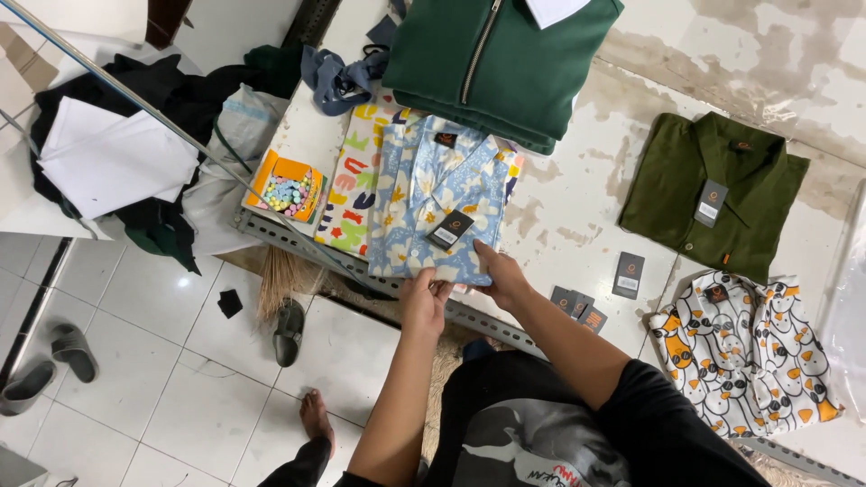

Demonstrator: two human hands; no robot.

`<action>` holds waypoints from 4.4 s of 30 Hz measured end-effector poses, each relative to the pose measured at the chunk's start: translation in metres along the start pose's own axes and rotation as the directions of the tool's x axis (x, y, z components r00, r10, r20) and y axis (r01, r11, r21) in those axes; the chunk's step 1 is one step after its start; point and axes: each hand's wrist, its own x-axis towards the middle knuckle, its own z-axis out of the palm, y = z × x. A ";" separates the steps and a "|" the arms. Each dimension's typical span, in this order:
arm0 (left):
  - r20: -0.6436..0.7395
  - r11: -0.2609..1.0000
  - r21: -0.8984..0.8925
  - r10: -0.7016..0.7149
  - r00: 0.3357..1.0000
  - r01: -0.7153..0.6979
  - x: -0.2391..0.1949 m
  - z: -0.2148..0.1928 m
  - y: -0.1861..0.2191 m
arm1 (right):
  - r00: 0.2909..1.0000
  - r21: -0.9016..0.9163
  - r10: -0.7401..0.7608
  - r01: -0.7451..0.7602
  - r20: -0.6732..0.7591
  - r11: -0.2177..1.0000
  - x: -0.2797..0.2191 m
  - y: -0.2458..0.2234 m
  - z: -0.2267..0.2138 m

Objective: The person folds several shirts on a table, including a penguin-patterned shirt, a green shirt, and a colorful patterned shirt. They also handle and place tags on the shirts.

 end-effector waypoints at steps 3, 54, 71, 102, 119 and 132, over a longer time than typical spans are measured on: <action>0.078 0.997 -0.080 0.015 0.997 -0.008 0.039 -0.041 -0.039 | 0.995 0.034 -0.089 0.087 0.034 0.996 0.044 0.026 -0.029; -0.357 0.916 0.356 0.318 0.878 -0.187 0.041 -0.012 0.050 | 0.862 -0.812 -0.495 0.209 -0.110 0.545 0.086 0.050 -0.027; -0.049 0.991 -0.079 0.104 0.993 -0.107 0.045 0.010 0.054 | 0.951 0.098 -0.297 0.305 -0.086 0.947 0.017 -0.008 0.030; -0.123 0.987 -0.088 -0.144 0.982 0.134 0.054 0.024 0.033 | 0.967 0.226 0.203 -0.235 0.156 0.945 0.027 -0.045 0.036; 0.022 0.909 -0.416 -0.019 1.000 0.027 0.033 0.023 0.055 | 0.993 0.289 0.112 -0.113 0.022 0.950 0.036 -0.052 0.043; 0.127 0.645 -0.762 0.056 0.990 0.061 0.022 0.066 -0.008 | 0.989 0.304 0.117 -0.139 0.089 0.943 -0.081 -0.035 -0.014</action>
